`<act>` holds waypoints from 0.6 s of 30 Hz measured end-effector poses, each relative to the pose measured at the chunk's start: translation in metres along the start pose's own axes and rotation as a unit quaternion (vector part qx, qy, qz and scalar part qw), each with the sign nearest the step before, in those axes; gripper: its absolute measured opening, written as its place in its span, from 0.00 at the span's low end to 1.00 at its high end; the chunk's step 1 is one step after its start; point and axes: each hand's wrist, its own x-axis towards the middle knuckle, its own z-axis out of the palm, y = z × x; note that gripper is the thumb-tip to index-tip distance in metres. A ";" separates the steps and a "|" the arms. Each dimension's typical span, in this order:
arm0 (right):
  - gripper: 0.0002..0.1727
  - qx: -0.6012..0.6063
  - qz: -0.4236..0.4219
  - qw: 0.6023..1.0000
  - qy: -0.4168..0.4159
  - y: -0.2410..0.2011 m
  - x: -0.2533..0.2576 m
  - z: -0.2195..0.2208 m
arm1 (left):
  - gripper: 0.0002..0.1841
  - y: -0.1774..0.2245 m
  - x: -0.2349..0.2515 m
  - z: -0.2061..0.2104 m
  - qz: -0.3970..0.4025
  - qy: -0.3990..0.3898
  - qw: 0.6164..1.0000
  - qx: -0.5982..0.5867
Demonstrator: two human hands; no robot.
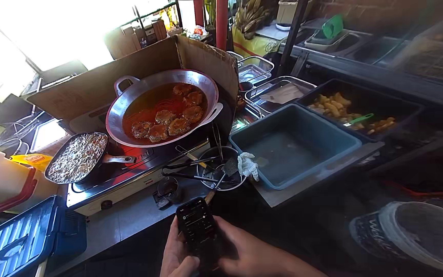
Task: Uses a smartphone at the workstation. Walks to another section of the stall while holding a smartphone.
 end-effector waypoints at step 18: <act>0.51 0.017 -0.003 1.000 0.000 0.003 -0.007 0.000 | 0.53 -0.002 -0.003 0.005 -0.007 -0.004 1.000 -0.006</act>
